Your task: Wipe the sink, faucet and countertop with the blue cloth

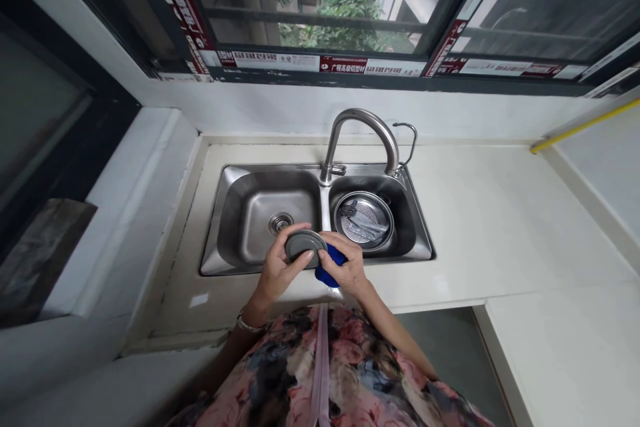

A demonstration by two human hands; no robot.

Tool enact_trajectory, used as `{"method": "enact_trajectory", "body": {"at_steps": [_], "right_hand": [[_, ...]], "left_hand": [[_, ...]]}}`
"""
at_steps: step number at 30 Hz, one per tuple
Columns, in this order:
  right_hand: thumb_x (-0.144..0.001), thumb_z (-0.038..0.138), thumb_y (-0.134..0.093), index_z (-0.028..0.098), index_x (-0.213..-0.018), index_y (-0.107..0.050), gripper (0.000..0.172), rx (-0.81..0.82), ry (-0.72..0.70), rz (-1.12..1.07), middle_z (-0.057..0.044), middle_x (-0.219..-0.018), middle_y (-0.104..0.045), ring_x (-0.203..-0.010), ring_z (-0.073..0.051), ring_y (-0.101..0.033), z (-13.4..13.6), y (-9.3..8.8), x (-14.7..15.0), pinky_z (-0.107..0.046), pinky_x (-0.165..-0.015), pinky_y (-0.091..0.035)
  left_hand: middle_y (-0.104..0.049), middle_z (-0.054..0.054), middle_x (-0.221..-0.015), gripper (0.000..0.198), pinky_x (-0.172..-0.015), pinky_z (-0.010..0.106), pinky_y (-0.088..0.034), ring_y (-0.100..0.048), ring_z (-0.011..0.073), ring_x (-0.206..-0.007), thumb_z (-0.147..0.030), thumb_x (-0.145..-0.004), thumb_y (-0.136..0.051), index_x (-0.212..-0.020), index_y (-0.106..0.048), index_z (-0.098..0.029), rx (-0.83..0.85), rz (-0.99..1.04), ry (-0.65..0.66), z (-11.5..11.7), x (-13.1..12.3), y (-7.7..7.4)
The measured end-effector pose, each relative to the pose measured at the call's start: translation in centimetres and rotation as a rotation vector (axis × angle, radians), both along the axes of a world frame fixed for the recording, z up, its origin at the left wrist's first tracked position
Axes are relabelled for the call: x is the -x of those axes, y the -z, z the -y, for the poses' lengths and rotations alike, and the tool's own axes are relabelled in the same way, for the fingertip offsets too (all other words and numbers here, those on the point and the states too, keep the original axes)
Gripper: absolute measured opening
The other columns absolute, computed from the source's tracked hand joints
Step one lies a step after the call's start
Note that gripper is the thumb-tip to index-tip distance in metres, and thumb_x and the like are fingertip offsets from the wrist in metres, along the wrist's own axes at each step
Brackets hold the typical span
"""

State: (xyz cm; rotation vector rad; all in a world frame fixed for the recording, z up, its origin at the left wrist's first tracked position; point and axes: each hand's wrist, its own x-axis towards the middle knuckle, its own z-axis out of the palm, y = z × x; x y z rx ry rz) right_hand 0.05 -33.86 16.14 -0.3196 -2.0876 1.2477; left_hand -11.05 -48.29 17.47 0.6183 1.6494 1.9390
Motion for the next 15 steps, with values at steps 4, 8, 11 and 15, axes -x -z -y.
{"method": "enact_trajectory", "body": {"at_steps": [4,8,11,15], "right_hand": [[-0.099,0.044,-0.070,0.025,-0.108,-0.081,0.024,0.011,0.067,-0.007,-0.008,-0.104,-0.081,-0.096,-0.025,-0.078,0.1,0.4,0.3,-0.040,-0.088,-0.065],[-0.101,0.039,-0.068,0.024,-0.115,-0.078,0.022,0.001,0.046,-0.004,-0.008,-0.110,-0.080,-0.101,-0.024,-0.076,0.8,-0.1,0.8,-0.038,-0.091,-0.064],[-0.105,0.037,-0.063,0.024,-0.124,-0.073,0.025,-0.065,-0.081,-0.021,-0.010,-0.121,-0.076,-0.111,-0.024,-0.073,2.3,-0.6,1.3,-0.039,-0.098,-0.062],[-0.107,0.030,-0.055,0.024,-0.131,-0.065,0.027,-0.149,-0.135,-0.055,-0.012,-0.126,-0.071,-0.121,-0.024,-0.068,4.0,-0.5,2.4,-0.041,-0.103,-0.058]], "left_hand": [[-0.063,0.013,-0.149,0.068,-0.119,0.039,-0.046,-0.059,0.0314,-0.140,-0.034,-0.081,-0.091,-0.144,-0.067,-0.025,-0.014,0.068,-0.056,-0.2,-0.4,0.2],[-0.061,0.011,-0.153,0.062,-0.121,0.040,-0.044,-0.056,0.0305,-0.143,-0.047,-0.092,-0.081,-0.147,-0.063,-0.026,-0.054,0.158,-0.048,-0.6,-1.1,0.8],[-0.064,0.010,-0.149,0.058,-0.125,0.044,-0.040,-0.057,0.0292,-0.142,-0.059,-0.096,-0.071,-0.145,-0.064,-0.026,-0.087,0.273,-0.062,-1.0,-1.5,1.9],[-0.069,0.012,-0.140,0.060,-0.125,0.049,-0.041,-0.062,0.0296,-0.136,-0.066,-0.101,-0.055,-0.140,-0.066,-0.021,-0.098,0.358,-0.048,-1.5,-1.6,2.9]]}}
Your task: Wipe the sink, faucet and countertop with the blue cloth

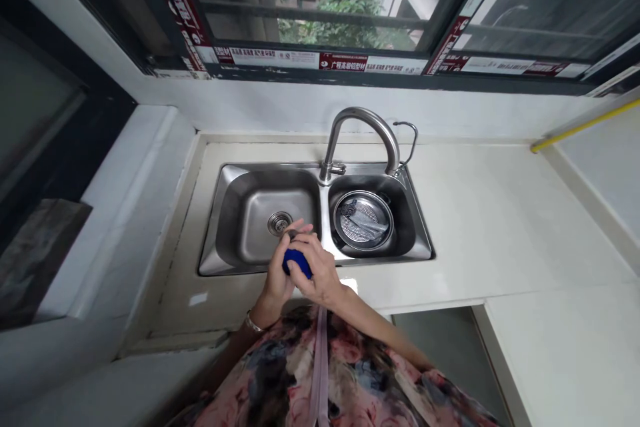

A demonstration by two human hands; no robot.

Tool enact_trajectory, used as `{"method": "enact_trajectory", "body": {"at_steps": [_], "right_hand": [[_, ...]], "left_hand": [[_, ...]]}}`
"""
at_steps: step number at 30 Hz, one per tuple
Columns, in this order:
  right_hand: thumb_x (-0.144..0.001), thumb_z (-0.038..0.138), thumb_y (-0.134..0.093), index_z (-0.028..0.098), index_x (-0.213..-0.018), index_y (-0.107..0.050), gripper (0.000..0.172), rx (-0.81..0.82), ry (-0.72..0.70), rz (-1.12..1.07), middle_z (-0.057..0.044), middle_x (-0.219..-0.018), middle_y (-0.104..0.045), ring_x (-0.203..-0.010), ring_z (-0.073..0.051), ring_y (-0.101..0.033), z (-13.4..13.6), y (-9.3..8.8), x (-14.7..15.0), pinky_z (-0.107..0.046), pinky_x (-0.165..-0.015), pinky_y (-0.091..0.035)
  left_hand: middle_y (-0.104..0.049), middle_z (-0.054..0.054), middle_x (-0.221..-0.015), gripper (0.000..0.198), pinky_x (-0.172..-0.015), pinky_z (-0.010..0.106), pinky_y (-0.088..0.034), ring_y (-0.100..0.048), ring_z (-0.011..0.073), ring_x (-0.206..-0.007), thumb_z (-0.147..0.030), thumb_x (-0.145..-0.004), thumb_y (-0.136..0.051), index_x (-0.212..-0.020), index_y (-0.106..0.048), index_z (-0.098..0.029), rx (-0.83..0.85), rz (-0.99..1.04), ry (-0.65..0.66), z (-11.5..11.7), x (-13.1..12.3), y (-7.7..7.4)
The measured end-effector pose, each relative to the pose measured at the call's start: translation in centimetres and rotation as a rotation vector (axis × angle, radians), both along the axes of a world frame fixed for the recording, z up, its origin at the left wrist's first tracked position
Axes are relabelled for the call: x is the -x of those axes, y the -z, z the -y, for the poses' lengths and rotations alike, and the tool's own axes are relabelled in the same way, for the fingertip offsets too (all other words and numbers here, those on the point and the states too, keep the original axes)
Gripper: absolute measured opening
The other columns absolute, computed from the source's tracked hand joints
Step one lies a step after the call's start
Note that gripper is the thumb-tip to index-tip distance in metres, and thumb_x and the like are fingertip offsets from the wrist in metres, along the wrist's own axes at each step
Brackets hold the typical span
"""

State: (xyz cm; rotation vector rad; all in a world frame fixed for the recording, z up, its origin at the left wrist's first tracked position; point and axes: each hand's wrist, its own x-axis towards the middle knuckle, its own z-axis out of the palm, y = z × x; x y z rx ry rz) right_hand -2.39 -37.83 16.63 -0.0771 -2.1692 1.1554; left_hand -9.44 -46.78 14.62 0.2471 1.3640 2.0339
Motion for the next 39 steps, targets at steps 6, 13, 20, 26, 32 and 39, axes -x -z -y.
{"method": "enact_trajectory", "body": {"at_steps": [6,13,20,26,32,39], "right_hand": [[-0.104,0.033,-0.055,0.024,-0.114,-0.060,0.015,0.059,0.214,0.017,-0.008,-0.111,-0.068,-0.104,-0.022,-0.065,-1.5,-0.3,1.5,-0.039,-0.093,-0.055],[-0.099,0.039,-0.050,0.023,-0.104,-0.065,0.023,0.064,0.242,0.289,-0.006,-0.100,-0.072,-0.092,-0.022,-0.067,-3.5,0.4,2.5,-0.035,-0.085,-0.053],[-0.094,0.064,-0.054,0.022,-0.091,-0.067,0.045,0.248,0.371,0.422,-0.006,-0.087,-0.073,-0.084,-0.024,-0.065,-7.0,1.7,1.7,-0.036,-0.082,-0.053],[-0.094,0.072,-0.064,0.021,-0.098,-0.077,0.053,0.318,0.080,0.517,-0.003,-0.088,-0.073,-0.083,-0.022,-0.064,-5.7,-1.0,-1.6,-0.033,-0.078,-0.051],[-0.092,0.063,-0.073,0.021,-0.105,-0.080,0.045,0.403,-0.145,0.539,-0.002,-0.091,-0.074,-0.084,-0.021,-0.064,-5.0,-1.5,-3.3,-0.032,-0.080,-0.051],[-0.096,0.053,-0.075,0.024,-0.106,-0.083,0.032,0.279,-0.132,0.285,-0.005,-0.094,-0.074,-0.089,-0.021,-0.066,-4.2,-2.0,-4.2,-0.034,-0.083,-0.053]], "left_hand": [[-0.063,0.012,-0.153,0.060,-0.127,0.045,-0.041,-0.056,0.0305,-0.145,-0.064,-0.100,-0.060,-0.141,-0.065,-0.021,0.067,-0.258,-0.039,-1.2,-0.8,-0.5],[-0.057,0.016,-0.161,0.072,-0.130,0.044,-0.040,-0.052,0.0310,-0.152,-0.064,-0.101,-0.056,-0.155,-0.054,-0.018,0.164,-0.304,-0.003,-1.3,-1.5,1.4],[-0.061,0.016,-0.155,0.081,-0.126,0.051,-0.044,-0.059,0.0319,-0.144,-0.042,-0.092,-0.073,-0.164,-0.043,-0.021,0.297,-0.758,0.174,0.3,-1.1,0.8],[-0.061,0.016,-0.150,0.109,-0.121,0.058,-0.047,-0.058,0.0351,-0.140,-0.035,-0.082,-0.083,-0.172,-0.023,-0.025,0.381,-1.003,0.136,1.1,0.4,0.1],[-0.057,0.016,-0.156,0.117,-0.120,0.059,-0.047,-0.055,0.0372,-0.140,-0.039,-0.077,-0.091,-0.172,-0.024,-0.029,0.315,-1.156,0.270,1.3,0.4,-0.8],[-0.060,0.017,-0.153,0.103,-0.112,0.048,-0.054,-0.066,0.0287,-0.127,-0.045,-0.085,-0.086,-0.170,-0.030,-0.028,-0.058,-0.605,0.246,2.7,2.7,-2.0]]}}
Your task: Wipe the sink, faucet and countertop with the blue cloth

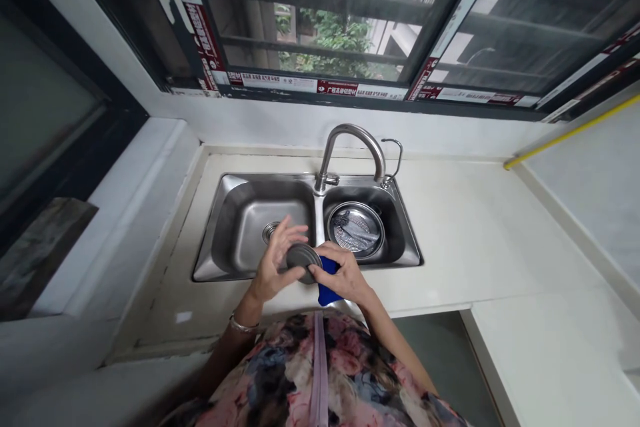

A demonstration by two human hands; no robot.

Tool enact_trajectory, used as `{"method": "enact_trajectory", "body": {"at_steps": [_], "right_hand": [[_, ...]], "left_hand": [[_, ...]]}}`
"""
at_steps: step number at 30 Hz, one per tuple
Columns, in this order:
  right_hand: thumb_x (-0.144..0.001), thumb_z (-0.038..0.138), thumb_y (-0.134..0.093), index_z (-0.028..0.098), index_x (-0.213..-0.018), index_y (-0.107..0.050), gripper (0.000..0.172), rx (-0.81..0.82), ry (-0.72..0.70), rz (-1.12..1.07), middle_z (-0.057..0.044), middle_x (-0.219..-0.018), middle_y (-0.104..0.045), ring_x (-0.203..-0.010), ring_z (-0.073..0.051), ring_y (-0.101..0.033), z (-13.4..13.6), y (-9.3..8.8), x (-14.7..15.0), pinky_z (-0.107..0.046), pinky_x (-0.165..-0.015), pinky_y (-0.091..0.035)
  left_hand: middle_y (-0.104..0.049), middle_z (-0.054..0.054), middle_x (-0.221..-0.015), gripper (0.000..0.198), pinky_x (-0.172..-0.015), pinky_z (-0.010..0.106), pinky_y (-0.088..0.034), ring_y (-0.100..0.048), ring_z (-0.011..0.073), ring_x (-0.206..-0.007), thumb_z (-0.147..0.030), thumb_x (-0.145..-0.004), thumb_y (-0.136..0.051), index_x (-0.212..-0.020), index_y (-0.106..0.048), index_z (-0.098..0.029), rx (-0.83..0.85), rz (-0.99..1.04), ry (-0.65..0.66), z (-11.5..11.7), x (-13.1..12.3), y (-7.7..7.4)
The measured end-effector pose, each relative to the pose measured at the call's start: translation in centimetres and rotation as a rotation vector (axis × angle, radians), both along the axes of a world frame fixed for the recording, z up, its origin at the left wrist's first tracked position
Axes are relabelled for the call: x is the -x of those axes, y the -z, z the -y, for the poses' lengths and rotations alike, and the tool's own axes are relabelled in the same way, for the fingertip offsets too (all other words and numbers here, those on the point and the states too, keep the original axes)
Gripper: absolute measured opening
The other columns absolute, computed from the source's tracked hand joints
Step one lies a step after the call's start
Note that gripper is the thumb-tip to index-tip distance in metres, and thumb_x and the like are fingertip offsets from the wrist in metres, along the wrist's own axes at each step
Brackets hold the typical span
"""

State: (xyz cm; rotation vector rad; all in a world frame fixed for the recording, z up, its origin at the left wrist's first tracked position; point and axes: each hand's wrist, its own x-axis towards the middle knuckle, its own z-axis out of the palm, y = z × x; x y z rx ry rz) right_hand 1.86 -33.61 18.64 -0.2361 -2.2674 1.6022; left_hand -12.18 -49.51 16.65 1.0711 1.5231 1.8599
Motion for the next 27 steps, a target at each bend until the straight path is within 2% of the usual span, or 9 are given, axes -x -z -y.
{"method": "enact_trajectory", "body": {"at_steps": [3,6,8,11,16,19,22,24,27], "right_hand": [[-0.097,0.049,-0.075,0.024,-0.108,-0.082,0.028,-0.035,0.042,-0.091,-0.005,-0.095,-0.074,-0.089,-0.021,-0.068,0.1,-0.8,-0.1,-0.034,-0.083,-0.054],[-0.097,0.050,-0.075,0.024,-0.105,-0.082,0.028,-0.036,0.075,-0.112,-0.006,-0.097,-0.076,-0.089,-0.022,-0.069,0.1,-1.3,0.0,-0.037,-0.085,-0.056],[-0.096,0.052,-0.074,0.023,-0.101,-0.082,0.030,-0.022,0.102,-0.095,-0.006,-0.096,-0.077,-0.089,-0.023,-0.070,0.2,-1.3,0.1,-0.038,-0.085,-0.058],[-0.090,0.057,-0.078,0.023,-0.099,-0.083,0.035,0.020,0.202,-0.024,-0.007,-0.099,-0.079,-0.093,-0.025,-0.072,-0.2,-0.4,0.1,-0.039,-0.089,-0.058],[-0.085,0.066,-0.078,0.021,-0.097,-0.083,0.047,0.142,0.624,0.044,-0.008,-0.102,-0.081,-0.101,-0.029,-0.073,-2.4,1.1,-0.5,-0.046,-0.100,-0.056],[-0.086,0.066,-0.077,0.020,-0.100,-0.082,0.048,0.151,0.739,0.007,-0.009,-0.104,-0.080,-0.101,-0.030,-0.072,-2.9,0.4,-1.0,-0.045,-0.097,-0.057],[-0.092,0.060,-0.074,0.021,-0.103,-0.081,0.041,0.049,0.708,-0.060,-0.008,-0.103,-0.080,-0.098,-0.027,-0.072,-1.1,-0.8,-0.7,-0.043,-0.093,-0.058],[-0.096,0.054,-0.072,0.023,-0.104,-0.080,0.033,-0.077,0.592,-0.124,-0.008,-0.104,-0.079,-0.098,-0.026,-0.073,1.0,-1.1,0.2,-0.042,-0.094,-0.058],[-0.100,0.045,-0.070,0.025,-0.108,-0.078,0.022,-0.312,0.387,-0.178,-0.008,-0.107,-0.078,-0.099,-0.024,-0.073,3.7,-0.4,2.0,-0.041,-0.093,-0.059]], "left_hand": [[-0.069,0.016,-0.142,0.083,-0.108,0.044,-0.056,-0.069,0.0305,-0.124,-0.053,-0.082,-0.087,-0.154,-0.058,-0.022,0.032,0.329,0.093,-0.1,0.3,0.6],[-0.079,0.014,-0.119,0.064,-0.103,0.041,-0.058,-0.074,0.0300,-0.110,-0.057,-0.074,-0.092,-0.122,-0.079,-0.016,0.123,0.455,0.118,-0.8,-0.7,1.5],[-0.082,0.012,-0.108,0.055,-0.099,0.039,-0.059,-0.075,0.0277,-0.100,-0.057,-0.073,-0.091,-0.108,-0.082,-0.015,0.140,0.455,0.008,-1.3,-1.6,1.8],[-0.083,0.011,-0.105,0.049,-0.096,0.039,-0.061,-0.075,0.0269,-0.098,-0.053,-0.076,-0.090,-0.107,-0.083,-0.016,0.166,0.393,-0.098,-1.7,-2.2,1.3],[-0.084,0.010,-0.103,0.037,-0.098,0.040,-0.062,-0.077,0.0278,-0.099,-0.047,-0.081,-0.085,-0.102,-0.085,-0.017,0.187,0.306,-0.177,-1.5,-1.6,0.0],[-0.084,0.010,-0.099,0.037,-0.092,0.040,-0.064,-0.077,0.0276,-0.093,-0.047,-0.079,-0.085,-0.099,-0.085,-0.016,0.225,0.323,-0.218,-1.7,-1.5,0.2],[-0.084,0.011,-0.110,0.042,-0.102,0.042,-0.062,-0.077,0.0284,-0.104,-0.045,-0.079,-0.086,-0.109,-0.083,-0.016,0.216,0.355,-0.191,-2.1,-2.0,0.7],[-0.083,0.011,-0.117,0.042,-0.108,0.045,-0.059,-0.077,0.0291,-0.111,-0.043,-0.080,-0.084,-0.114,-0.082,-0.019,0.191,0.338,-0.155,-2.4,-2.3,1.1],[-0.084,0.011,-0.109,0.026,-0.107,0.046,-0.060,-0.078,0.0311,-0.107,-0.041,-0.085,-0.076,-0.101,-0.084,-0.021,0.202,0.236,-0.176,-2.5,-2.7,1.6]]}}
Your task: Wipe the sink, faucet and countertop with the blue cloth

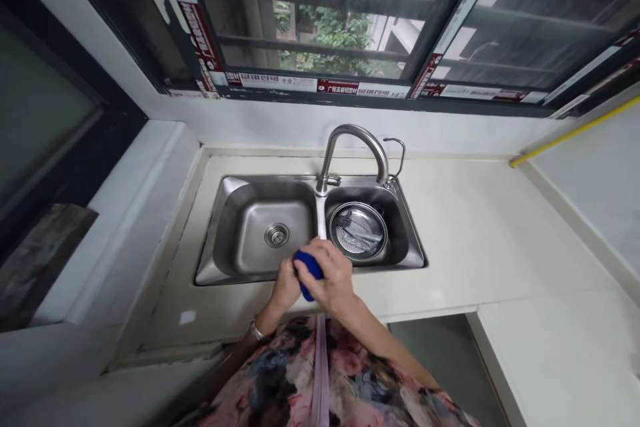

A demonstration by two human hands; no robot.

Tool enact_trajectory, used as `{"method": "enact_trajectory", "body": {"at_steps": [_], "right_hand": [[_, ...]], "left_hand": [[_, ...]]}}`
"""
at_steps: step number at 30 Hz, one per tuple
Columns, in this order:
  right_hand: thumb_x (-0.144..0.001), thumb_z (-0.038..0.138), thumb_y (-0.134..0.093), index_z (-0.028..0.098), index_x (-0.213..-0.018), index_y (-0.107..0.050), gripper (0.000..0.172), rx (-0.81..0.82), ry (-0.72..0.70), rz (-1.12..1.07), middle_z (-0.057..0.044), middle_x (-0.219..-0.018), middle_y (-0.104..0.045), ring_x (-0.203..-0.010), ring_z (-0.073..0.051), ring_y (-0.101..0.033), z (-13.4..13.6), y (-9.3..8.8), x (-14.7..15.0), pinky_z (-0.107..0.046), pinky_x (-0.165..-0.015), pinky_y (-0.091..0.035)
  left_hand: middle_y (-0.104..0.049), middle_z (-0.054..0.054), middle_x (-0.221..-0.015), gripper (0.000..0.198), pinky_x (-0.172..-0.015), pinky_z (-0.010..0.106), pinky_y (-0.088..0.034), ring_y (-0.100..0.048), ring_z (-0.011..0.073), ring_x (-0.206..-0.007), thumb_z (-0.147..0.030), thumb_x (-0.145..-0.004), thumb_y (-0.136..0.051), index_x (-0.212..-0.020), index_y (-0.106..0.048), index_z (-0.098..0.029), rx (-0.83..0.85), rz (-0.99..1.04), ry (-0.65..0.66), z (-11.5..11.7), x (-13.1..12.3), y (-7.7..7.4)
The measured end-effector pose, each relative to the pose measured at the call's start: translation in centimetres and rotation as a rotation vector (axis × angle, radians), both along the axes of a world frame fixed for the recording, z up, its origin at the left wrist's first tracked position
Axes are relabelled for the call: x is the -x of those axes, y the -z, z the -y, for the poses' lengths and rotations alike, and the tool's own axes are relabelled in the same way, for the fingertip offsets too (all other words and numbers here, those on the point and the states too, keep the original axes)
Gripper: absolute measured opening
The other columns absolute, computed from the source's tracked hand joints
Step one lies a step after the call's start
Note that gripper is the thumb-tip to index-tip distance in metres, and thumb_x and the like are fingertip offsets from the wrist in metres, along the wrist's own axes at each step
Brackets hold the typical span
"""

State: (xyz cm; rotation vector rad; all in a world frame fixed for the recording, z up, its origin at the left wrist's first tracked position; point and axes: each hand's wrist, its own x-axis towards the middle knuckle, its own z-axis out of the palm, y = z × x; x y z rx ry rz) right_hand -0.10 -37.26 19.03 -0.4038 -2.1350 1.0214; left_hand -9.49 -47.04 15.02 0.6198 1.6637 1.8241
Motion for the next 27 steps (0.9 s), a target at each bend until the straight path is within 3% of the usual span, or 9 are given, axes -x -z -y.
{"method": "enact_trajectory", "body": {"at_steps": [2,6,11,14,16,18,20,23,27], "right_hand": [[-0.101,0.040,-0.068,0.025,-0.110,-0.077,0.020,-0.108,-0.019,0.012,-0.008,-0.105,-0.076,-0.097,-0.023,-0.072,0.5,1.0,0.9,-0.038,-0.089,-0.060],[-0.104,0.043,-0.063,0.023,-0.109,-0.073,0.023,-0.126,0.100,0.018,-0.008,-0.101,-0.075,-0.094,-0.024,-0.071,-2.5,3.1,1.5,-0.039,-0.087,-0.059],[-0.089,0.086,-0.060,0.020,-0.099,-0.076,0.069,-0.011,0.359,0.176,-0.012,-0.097,-0.077,-0.087,-0.031,-0.072,-8.6,6.9,-0.9,-0.045,-0.085,-0.059],[-0.083,0.096,-0.053,0.019,-0.098,-0.077,0.082,-0.025,0.487,0.274,-0.016,-0.098,-0.077,-0.089,-0.035,-0.073,-10.8,9.7,-5.2,-0.050,-0.088,-0.059],[-0.087,0.092,-0.052,0.019,-0.102,-0.077,0.079,-0.104,0.537,0.282,-0.016,-0.101,-0.077,-0.091,-0.036,-0.073,-11.7,11.6,-8.6,-0.052,-0.088,-0.059],[-0.088,0.086,-0.050,0.022,-0.102,-0.078,0.072,-0.203,0.545,0.305,-0.016,-0.101,-0.076,-0.088,-0.037,-0.072,-12.4,13.4,-11.6,-0.052,-0.078,-0.060],[-0.088,0.079,-0.049,0.027,-0.095,-0.079,0.060,-0.251,0.419,0.374,-0.015,-0.099,-0.075,-0.085,-0.037,-0.072,-12.6,14.8,-13.8,-0.051,-0.066,-0.058],[-0.082,0.065,-0.055,0.035,-0.087,-0.081,0.040,-0.229,0.215,0.467,-0.015,-0.098,-0.074,-0.090,-0.040,-0.072,-12.0,16.1,-15.5,-0.054,-0.064,-0.058],[-0.079,0.058,-0.057,0.038,-0.095,-0.083,0.036,-0.199,0.279,0.450,-0.014,-0.100,-0.075,-0.095,-0.042,-0.073,-10.6,16.6,-15.9,-0.059,-0.070,-0.060]], "left_hand": [[-0.084,0.011,-0.107,0.023,-0.105,0.047,-0.060,-0.078,0.0324,-0.103,-0.037,-0.086,-0.072,-0.097,-0.084,-0.022,0.066,-0.069,-0.044,0.2,-0.1,0.1],[-0.083,0.008,-0.121,0.040,-0.109,0.047,-0.059,-0.078,0.0315,-0.109,-0.030,-0.084,-0.074,-0.123,-0.083,-0.024,0.112,-0.033,-0.066,0.7,-0.4,-1.1],[-0.082,0.008,-0.123,0.044,-0.114,0.046,-0.057,-0.077,0.0307,-0.115,-0.039,-0.089,-0.076,-0.130,-0.081,-0.024,-0.023,0.041,0.034,0.9,-1.1,-3.6],[-0.082,0.010,-0.120,0.047,-0.112,0.046,-0.058,-0.076,0.0300,-0.113,-0.041,-0.085,-0.082,-0.128,-0.081,-0.021,-0.072,0.146,-0.070,1.0,-0.6,-3.3],[-0.081,0.011,-0.120,0.053,-0.106,0.048,-0.062,-0.075,0.0299,-0.110,-0.043,-0.078,-0.087,-0.125,-0.080,-0.020,-0.121,0.360,-0.208,1.2,0.2,-2.4],[-0.078,0.011,-0.124,0.057,-0.099,0.050,-0.065,-0.074,0.0309,-0.111,-0.045,-0.072,-0.090,-0.122,-0.078,-0.021,-0.184,0.580,-0.329,1.3,1.1,-1.4],[-0.075,0.011,-0.131,0.054,-0.096,0.051,-0.066,-0.072,0.0324,-0.119,-0.043,-0.069,-0.091,-0.117,-0.077,-0.022,-0.245,0.679,-0.400,1.4,1.7,-0.5],[-0.076,0.010,-0.124,0.042,-0.098,0.052,-0.065,-0.071,0.0325,-0.121,-0.037,-0.068,-0.088,-0.104,-0.075,-0.021,-0.285,0.768,-0.461,0.7,2.4,0.3],[-0.078,0.007,-0.099,0.024,-0.098,0.054,-0.065,-0.075,0.0283,-0.106,-0.023,-0.070,-0.079,-0.092,-0.070,-0.019,-0.342,0.974,-0.579,-0.7,3.7,1.1]]}}
